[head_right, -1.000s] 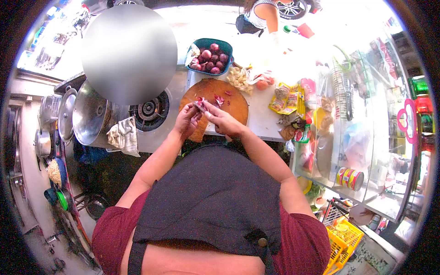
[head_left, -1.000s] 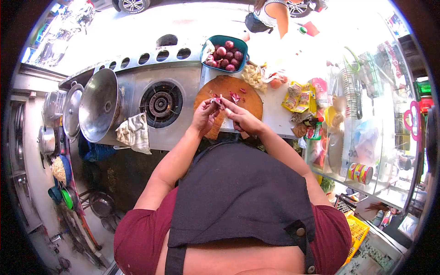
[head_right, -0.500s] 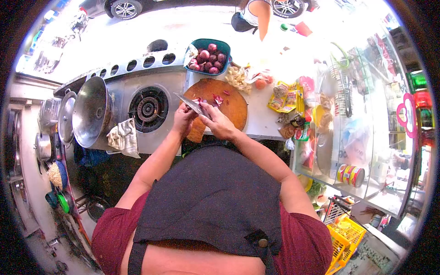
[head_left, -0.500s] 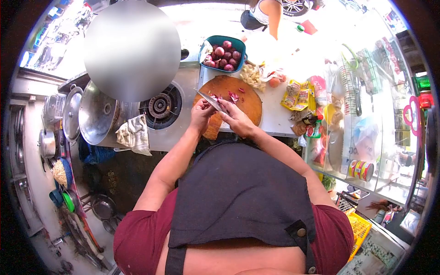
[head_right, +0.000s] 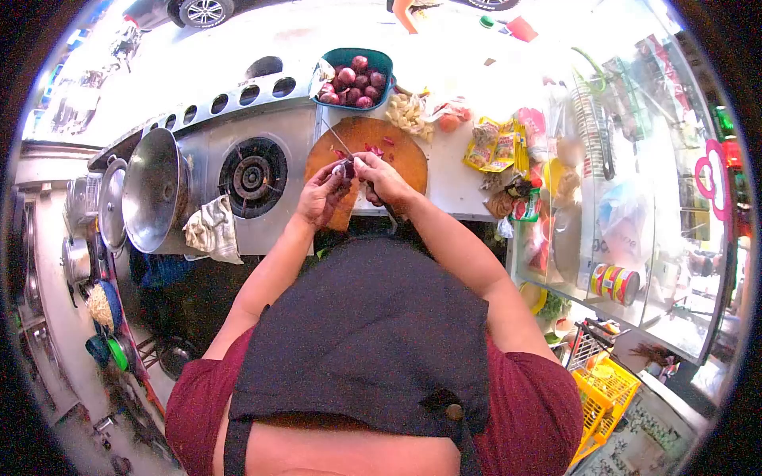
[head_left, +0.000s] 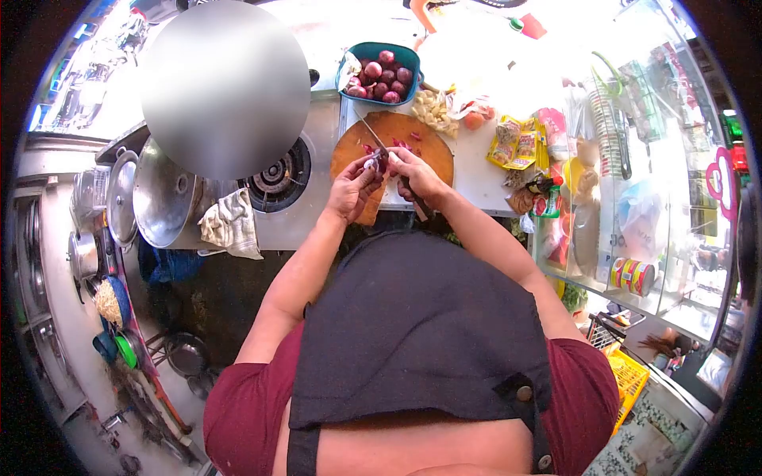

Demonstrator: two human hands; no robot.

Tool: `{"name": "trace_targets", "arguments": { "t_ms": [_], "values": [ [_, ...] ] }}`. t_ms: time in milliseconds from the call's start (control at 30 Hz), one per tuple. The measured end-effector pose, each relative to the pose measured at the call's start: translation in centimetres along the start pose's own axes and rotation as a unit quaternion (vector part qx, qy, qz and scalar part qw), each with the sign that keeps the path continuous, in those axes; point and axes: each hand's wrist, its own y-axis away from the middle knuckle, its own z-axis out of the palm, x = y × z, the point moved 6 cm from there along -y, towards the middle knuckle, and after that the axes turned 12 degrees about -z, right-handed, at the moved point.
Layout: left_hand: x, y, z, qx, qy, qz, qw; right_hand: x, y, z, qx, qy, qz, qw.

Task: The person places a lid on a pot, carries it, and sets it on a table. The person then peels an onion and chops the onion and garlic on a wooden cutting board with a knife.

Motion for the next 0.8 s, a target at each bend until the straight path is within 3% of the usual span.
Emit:
{"name": "trace_targets", "arguments": {
  "t_ms": [200,367,433,567,633,800],
  "values": [
    [-0.7,-0.2,-0.2,0.016,0.014,-0.007,1.000,0.8,-0.1,-0.4,0.010,0.016,0.008,1.000],
    [0.7,0.0,-0.2,0.013,0.025,0.058,0.998,0.3,1.4,0.7,-0.053,-0.038,-0.010,0.998],
    [0.9,-0.1,-0.6,0.021,0.034,0.048,0.998,0.1,1.8,1.1,-0.107,0.033,0.006,0.994],
    [0.9,-0.7,-0.9,0.062,0.042,0.052,0.996,2.1,0.4,1.2,-0.102,0.152,-0.097,0.978],
    [0.7,-1.0,-1.2,0.076,0.043,0.052,0.995,1.6,0.1,1.1,-0.090,0.332,-0.224,0.912],
    [0.7,-1.6,-0.7,0.081,0.041,0.065,0.994,1.0,0.6,0.6,-0.068,0.316,-0.169,0.931]
  ]
}}
